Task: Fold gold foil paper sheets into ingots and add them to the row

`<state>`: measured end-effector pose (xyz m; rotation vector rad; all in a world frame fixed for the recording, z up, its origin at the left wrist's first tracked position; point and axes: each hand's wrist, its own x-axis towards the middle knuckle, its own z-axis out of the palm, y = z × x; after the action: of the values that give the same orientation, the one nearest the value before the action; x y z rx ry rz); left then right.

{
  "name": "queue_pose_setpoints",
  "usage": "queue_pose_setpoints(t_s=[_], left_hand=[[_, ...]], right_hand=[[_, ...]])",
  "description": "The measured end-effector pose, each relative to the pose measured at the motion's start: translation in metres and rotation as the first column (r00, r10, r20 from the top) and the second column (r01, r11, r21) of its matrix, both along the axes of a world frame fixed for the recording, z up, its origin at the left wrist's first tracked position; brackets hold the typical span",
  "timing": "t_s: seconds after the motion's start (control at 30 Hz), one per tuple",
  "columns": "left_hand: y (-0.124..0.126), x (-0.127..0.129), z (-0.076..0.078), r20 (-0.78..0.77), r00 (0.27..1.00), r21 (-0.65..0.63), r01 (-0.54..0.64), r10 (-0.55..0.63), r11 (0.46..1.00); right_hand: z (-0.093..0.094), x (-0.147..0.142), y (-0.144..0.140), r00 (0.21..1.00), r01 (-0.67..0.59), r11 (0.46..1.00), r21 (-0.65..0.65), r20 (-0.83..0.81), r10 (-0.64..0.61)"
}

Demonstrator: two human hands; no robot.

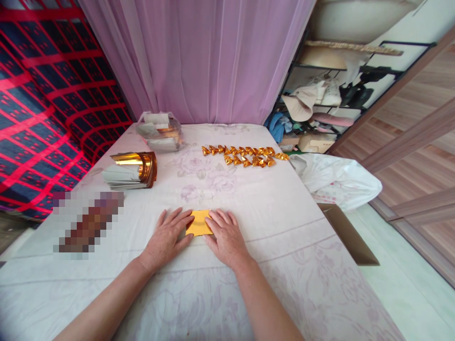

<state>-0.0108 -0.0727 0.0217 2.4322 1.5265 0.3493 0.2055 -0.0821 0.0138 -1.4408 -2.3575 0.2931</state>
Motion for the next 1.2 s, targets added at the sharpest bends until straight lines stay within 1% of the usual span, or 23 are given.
queue_pose_setpoints(t_s=[0.37,0.6,0.83,0.97,1.2], left_hand=[[0.0,-0.001,-0.004,0.027,1.0,0.04,0.008,-0.009,0.999],[0.0,-0.001,-0.002,0.008,1.0,0.007,0.005,-0.005,1.0],[0.0,-0.001,-0.004,0.03,0.999,0.031,0.009,-0.009,0.999],[0.0,-0.001,-0.005,0.029,1.0,0.023,0.012,-0.013,1.0],[0.0,-0.001,-0.003,0.015,1.0,0.011,0.006,-0.006,1.0]], right_hand=[[0.0,0.001,0.0,1.0,-0.006,1.0,0.012,0.003,0.006],[0.001,0.002,0.001,1.0,-0.009,1.0,-0.005,-0.009,0.009],[-0.004,0.008,0.003,0.997,-0.021,1.0,-0.001,-0.074,0.02],[-0.005,0.011,0.004,0.991,-0.04,0.999,0.004,-0.126,0.041],[-0.004,0.011,0.004,0.991,-0.046,0.999,0.002,-0.126,0.046]])
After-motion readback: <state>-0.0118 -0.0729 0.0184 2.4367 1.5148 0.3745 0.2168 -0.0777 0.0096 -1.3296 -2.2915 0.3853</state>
